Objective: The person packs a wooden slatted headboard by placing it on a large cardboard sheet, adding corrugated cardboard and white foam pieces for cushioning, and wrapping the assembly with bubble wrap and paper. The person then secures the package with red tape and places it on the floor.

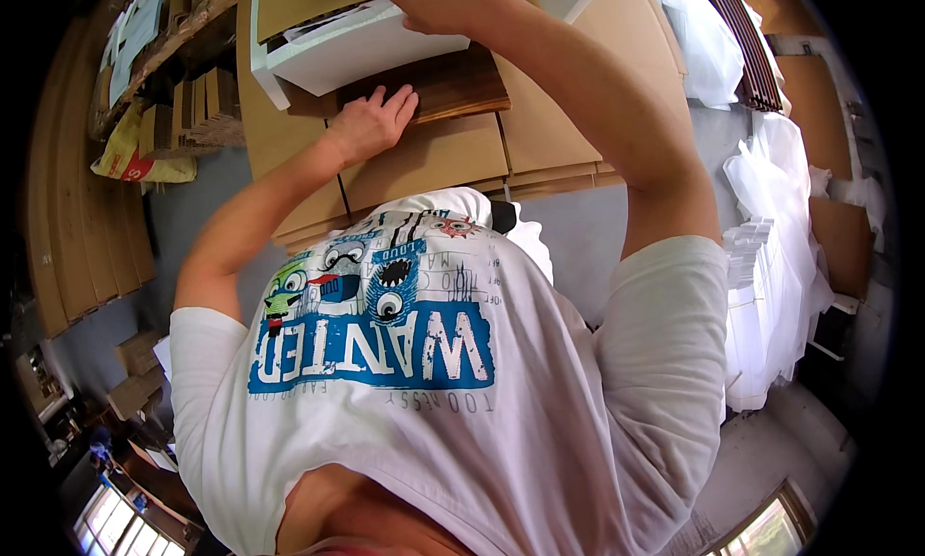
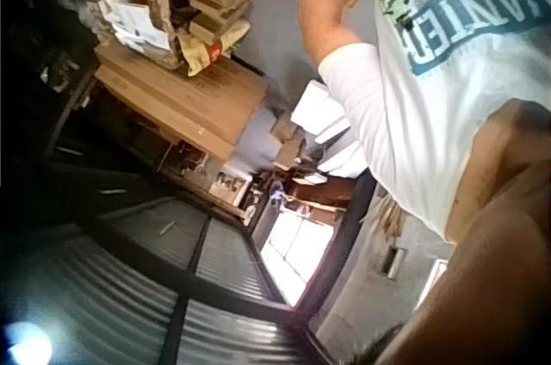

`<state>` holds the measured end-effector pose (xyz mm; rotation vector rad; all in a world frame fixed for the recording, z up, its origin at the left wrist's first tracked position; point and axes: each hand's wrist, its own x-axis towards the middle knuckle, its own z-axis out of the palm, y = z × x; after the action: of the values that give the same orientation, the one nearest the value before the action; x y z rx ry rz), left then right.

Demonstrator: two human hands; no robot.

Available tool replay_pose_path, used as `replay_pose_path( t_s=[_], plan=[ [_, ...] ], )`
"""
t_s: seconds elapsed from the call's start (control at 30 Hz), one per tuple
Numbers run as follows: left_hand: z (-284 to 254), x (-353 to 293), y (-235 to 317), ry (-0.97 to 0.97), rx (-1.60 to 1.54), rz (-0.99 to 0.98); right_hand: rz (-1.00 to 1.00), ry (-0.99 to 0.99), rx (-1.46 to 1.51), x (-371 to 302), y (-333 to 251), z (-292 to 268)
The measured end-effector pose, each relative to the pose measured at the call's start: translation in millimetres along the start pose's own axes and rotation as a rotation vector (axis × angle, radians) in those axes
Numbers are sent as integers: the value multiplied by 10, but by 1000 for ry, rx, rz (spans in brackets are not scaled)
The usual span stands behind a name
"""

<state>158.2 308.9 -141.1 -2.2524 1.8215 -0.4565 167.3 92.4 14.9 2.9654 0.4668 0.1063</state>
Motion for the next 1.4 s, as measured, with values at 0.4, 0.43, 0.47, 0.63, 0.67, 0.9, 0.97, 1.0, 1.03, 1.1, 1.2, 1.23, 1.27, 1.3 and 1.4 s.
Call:
replay_pose_path(
  t_s=[0.4, 0.43, 0.47, 0.63, 0.67, 0.9, 0.97, 1.0, 1.03, 1.1, 1.2, 1.23, 1.27, 1.3, 1.4],
  plan=[
    [-676, -311, -411, 263, -186, -90, -3, -35, -136, -6, -13, 137],
    [-670, -292, -431, 277, -172, -138, 6, -70, -117, -11, -9, 92],
    [-668, -250, -454, 290, -159, -186, 17, -105, -98, -29, -7, 25],
    [-570, -5, -592, 476, -54, -220, 51, -94, -84, -117, 21, 147],
    [-457, 39, -613, 536, -36, -220, 63, -51, -24, -102, 42, 203],
    [-559, 317, -745, 520, 152, -84, 81, 23, 6, -78, 95, 320],
    [-548, 303, -737, 452, 97, -127, 27, 28, 104, -90, 129, 163],
    [-548, 289, -727, 417, 71, -151, -3, 31, 153, -93, 138, 104],
    [-569, 283, -720, 429, 19, -176, 9, 34, 161, -97, 141, 100],
    [-619, 278, -704, 449, -84, -229, 28, 41, 179, -92, 142, 96],
    [-720, 359, -677, 420, -95, -281, 42, -49, 124, -24, 200, 3],
    [-725, 378, -682, 410, -127, -283, 38, -80, 151, -6, 202, -41],
    [-717, 408, -694, 401, -159, -284, 34, -111, 177, 5, 200, -84],
    [-714, 425, -698, 393, -191, -285, 31, -142, 202, 9, 196, -125],
    [-677, 397, -740, 346, -336, -275, 97, -187, 415, -95, 127, -322]
  ],
)
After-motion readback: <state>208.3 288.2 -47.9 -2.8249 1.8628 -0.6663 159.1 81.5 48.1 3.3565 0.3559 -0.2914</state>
